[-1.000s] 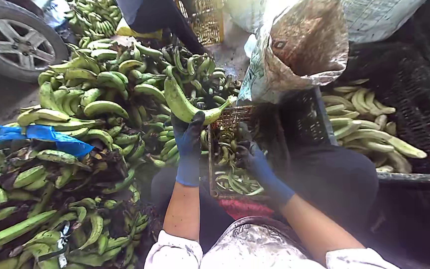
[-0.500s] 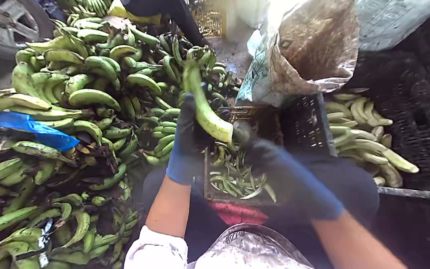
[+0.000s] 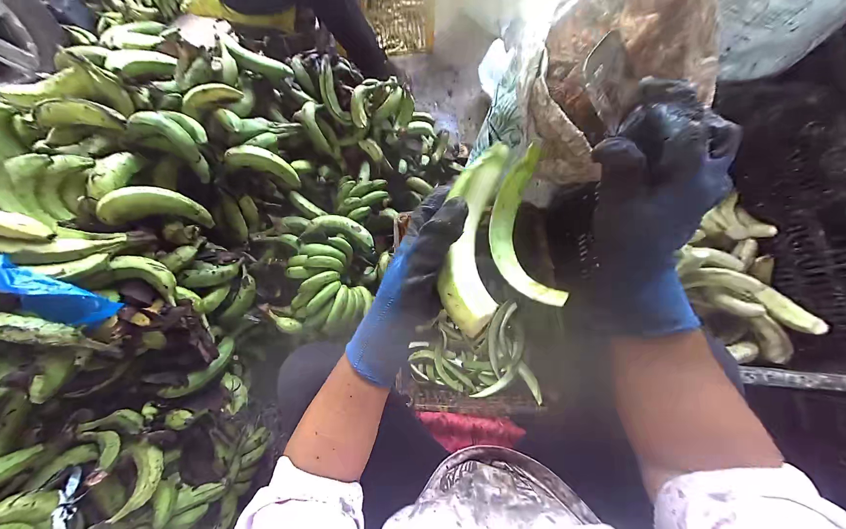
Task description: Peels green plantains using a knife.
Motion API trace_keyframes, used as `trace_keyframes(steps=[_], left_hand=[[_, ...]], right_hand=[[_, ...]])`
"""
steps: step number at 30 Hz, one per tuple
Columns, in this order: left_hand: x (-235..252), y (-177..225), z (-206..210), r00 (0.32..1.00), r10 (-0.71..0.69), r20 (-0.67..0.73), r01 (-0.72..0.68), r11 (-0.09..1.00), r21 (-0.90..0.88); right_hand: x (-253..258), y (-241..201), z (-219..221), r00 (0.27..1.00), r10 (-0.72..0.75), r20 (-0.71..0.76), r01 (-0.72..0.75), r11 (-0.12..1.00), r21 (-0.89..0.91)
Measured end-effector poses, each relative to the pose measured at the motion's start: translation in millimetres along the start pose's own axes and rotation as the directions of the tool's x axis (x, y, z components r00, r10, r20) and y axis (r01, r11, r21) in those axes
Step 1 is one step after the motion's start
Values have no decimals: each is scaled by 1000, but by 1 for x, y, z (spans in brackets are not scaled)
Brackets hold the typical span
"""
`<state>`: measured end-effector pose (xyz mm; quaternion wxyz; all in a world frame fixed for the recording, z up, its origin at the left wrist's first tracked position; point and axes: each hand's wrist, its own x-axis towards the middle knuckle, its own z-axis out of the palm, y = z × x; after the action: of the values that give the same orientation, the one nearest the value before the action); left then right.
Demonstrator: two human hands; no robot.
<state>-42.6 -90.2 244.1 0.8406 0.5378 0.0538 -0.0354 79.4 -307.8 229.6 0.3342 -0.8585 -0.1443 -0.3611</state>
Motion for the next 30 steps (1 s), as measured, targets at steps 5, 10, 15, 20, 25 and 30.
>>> trace_keyframes(steps=[5,10,15,20,25,30], left_hand=[[4,16,-6,965,168,-201,-150,983,104],[5,3,0,968,252,-14,-248,959,136],[10,-8,-6,969,-127,211,132,991,-7],[16,-3,6,933,338,-126,-333,941,54],[13,-8,0,961,250,118,-261,960,97],[15,11,-14,962,-150,227,52,921,387]], right_hand=[[-66,-39,-21,921,-226,316,127,944,306],[-51,-42,-10,926,-232,299,151,951,268],[-4,1,6,996,-20,-88,33,989,146],[-66,-41,-18,947,-233,220,173,950,262],[-40,-27,-14,947,-280,158,240,942,232],[-20,-12,3,978,-107,179,87,989,116]])
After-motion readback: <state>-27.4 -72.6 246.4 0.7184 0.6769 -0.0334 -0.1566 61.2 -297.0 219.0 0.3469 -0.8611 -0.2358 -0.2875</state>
